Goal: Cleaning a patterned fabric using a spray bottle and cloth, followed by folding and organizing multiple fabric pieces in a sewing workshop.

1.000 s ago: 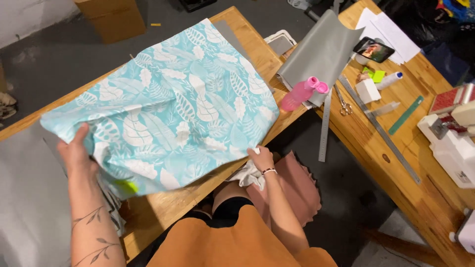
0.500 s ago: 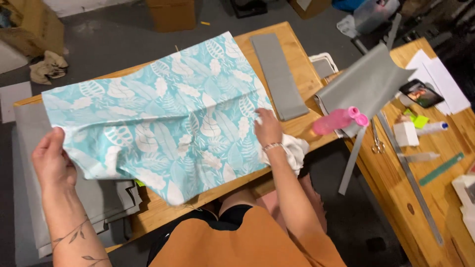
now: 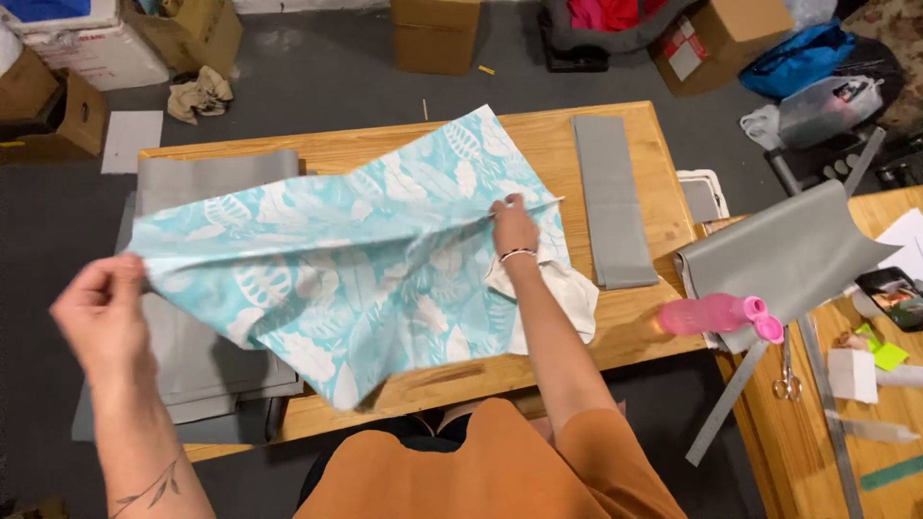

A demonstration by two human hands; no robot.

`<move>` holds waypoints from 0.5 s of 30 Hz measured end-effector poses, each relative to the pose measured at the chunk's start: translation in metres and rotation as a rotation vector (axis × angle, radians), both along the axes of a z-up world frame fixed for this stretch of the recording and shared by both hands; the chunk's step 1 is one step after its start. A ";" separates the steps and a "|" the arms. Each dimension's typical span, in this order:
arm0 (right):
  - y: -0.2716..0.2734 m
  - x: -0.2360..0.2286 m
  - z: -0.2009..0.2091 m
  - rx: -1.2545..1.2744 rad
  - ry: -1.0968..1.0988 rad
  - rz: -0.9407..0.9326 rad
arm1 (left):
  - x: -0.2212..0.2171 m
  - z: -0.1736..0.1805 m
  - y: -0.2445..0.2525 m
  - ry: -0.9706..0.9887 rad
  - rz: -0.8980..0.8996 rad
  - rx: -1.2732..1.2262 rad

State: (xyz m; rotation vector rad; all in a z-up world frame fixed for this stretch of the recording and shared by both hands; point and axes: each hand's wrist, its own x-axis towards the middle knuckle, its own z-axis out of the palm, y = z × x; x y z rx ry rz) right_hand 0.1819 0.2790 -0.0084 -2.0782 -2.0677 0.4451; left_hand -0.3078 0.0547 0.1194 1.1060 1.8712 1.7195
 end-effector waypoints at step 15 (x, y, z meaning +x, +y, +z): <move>-0.069 0.012 0.264 0.541 0.117 0.488 | 0.193 0.147 0.064 0.559 -0.703 -0.184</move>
